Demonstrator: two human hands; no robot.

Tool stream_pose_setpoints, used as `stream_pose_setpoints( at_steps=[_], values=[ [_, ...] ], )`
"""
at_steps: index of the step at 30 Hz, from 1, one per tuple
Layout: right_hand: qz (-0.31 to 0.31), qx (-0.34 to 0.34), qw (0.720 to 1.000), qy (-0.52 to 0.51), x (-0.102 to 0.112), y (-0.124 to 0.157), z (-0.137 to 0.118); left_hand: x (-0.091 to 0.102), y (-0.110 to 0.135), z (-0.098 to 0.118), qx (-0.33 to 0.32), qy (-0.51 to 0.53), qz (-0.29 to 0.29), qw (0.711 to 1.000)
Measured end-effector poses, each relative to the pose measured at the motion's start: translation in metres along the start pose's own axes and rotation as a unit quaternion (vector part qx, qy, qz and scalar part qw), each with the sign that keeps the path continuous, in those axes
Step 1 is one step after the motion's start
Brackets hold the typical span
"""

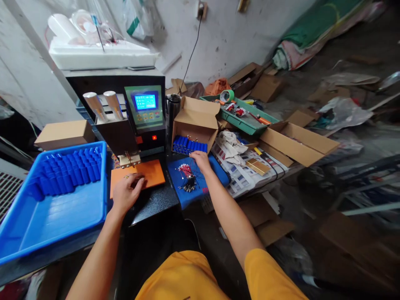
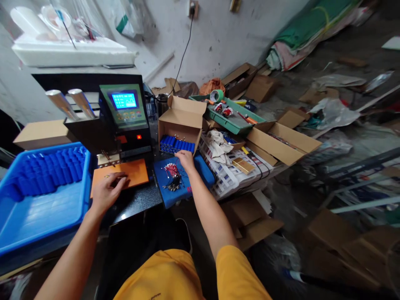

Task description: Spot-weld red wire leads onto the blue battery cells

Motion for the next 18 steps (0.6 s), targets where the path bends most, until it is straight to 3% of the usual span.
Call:
stream_pose_setpoints(
  at_steps=[5, 9, 13, 18],
  values=[
    [-0.002, -0.080, 0.986, -0.148, 0.006, 0.010, 0.002, -0.001, 0.000, 0.000, 0.003, 0.015, -0.008, 1.000],
    [-0.015, -0.076, 0.969, -0.235, 0.007, 0.015, -0.003, -0.002, 0.000, -0.003, 0.003, 0.015, 0.000, 1.000],
    [-0.034, -0.070, 0.963, -0.257, 0.003, 0.018, -0.007, -0.002, 0.001, -0.002, 0.010, 0.025, 0.020, 0.999],
    [-0.063, -0.090, 0.962, -0.251, -0.011, 0.028, -0.007, -0.024, -0.002, 0.031, -0.005, 0.092, 0.051, 0.994]
  ],
)
Point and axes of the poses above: each hand's wrist, its own y-axis away from the middle knuckle, its own x-axis out of the back of the hand, z = x × y, the point moved 2 cm from there along -y, towards the middle knuckle, and after that the axes turned 3 degrees about -x, right-handed, at the moved point
